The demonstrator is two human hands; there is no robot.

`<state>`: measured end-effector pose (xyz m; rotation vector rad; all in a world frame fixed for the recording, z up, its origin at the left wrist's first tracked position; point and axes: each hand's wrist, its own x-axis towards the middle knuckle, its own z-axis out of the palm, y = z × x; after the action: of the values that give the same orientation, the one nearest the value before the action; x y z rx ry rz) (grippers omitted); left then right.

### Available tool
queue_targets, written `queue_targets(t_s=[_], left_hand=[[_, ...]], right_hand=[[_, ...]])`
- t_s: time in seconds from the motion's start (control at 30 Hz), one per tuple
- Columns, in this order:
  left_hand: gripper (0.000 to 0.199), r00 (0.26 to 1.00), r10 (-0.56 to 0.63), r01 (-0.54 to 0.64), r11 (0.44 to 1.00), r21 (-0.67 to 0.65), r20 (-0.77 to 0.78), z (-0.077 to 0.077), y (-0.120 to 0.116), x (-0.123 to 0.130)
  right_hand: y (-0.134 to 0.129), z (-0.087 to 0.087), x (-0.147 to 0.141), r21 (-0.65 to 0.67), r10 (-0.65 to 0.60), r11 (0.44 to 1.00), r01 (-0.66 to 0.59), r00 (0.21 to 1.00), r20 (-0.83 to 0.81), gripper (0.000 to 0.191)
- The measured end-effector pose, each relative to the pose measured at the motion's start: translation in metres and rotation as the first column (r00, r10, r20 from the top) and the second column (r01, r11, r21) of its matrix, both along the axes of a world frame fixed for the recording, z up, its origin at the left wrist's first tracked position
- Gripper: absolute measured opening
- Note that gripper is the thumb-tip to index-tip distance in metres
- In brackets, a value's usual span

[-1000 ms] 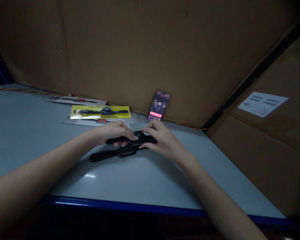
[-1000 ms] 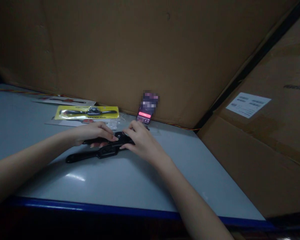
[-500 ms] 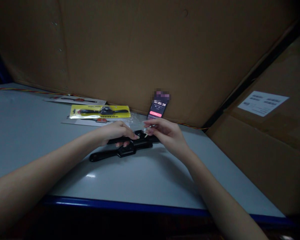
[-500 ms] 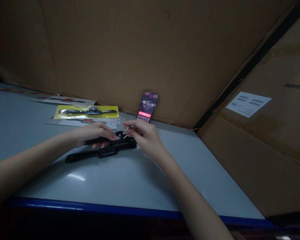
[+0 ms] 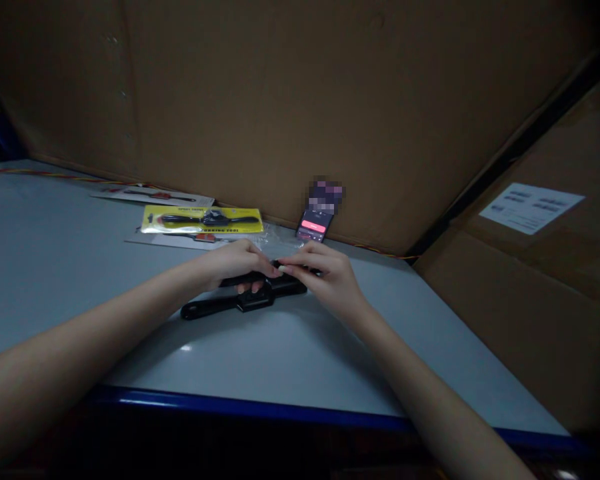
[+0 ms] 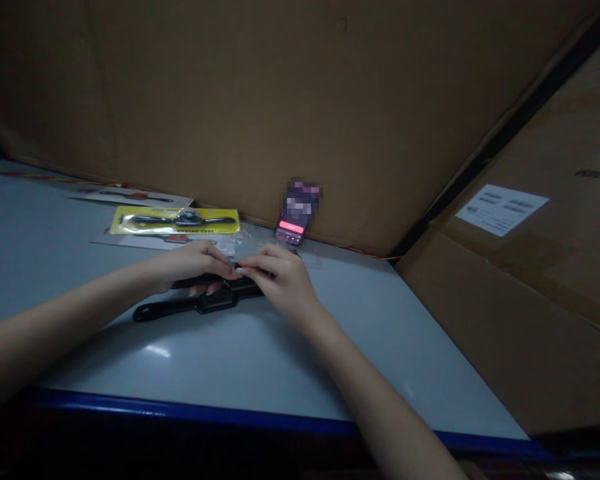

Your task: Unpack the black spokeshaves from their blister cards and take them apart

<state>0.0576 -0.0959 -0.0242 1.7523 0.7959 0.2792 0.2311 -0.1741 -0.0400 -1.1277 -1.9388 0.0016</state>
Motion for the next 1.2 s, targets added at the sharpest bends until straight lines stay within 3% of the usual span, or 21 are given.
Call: queue_targets(t_s=[0.3, 0.47, 0.63, 0.83, 0.97, 1.2], left_hand=[[0.022, 1.000, -0.017, 0.019, 0.997, 0.078, -0.019, -0.002, -0.002, 0.001], [0.025, 0.999, -0.031, 0.035, 0.990, 0.136, -0.032, -0.002, -0.002, 0.003], [0.025, 0.999, -0.021, 0.027, 0.981, 0.195, -0.033, -0.001, -0.004, 0.003], [0.023, 1.000, -0.010, 0.012, 0.976, 0.217, -0.012, 0.000, -0.001, 0.002], [0.024, 1.000, -0.002, 0.000, 0.976, 0.217, 0.009, -0.002, 0.000, 0.001], [0.026, 1.000, -0.031, 0.030, 0.986, 0.166, 0.004, -0.001, -0.005, 0.003]], right_hand=[[0.000, -0.001, -0.005, 0.019, -0.063, 0.998, 0.063, 0.998, 0.025, 0.011], [0.000, -0.003, -0.010, -0.090, -0.125, 0.989, 0.115, 0.986, -0.112, 0.008], [0.000, -0.004, -0.014, -0.156, -0.127, 0.983, 0.096, 0.972, -0.199, 0.007], [0.000, -0.001, -0.006, -0.220, -0.041, 0.975, -0.016, 0.966, -0.254, 0.017], [0.001, 0.002, 0.001, -0.147, -0.004, 0.989, -0.019, 0.988, -0.155, 0.012], [-0.001, 0.003, -0.001, 0.033, -0.047, 0.998, 0.047, 0.999, 0.017, 0.004]])
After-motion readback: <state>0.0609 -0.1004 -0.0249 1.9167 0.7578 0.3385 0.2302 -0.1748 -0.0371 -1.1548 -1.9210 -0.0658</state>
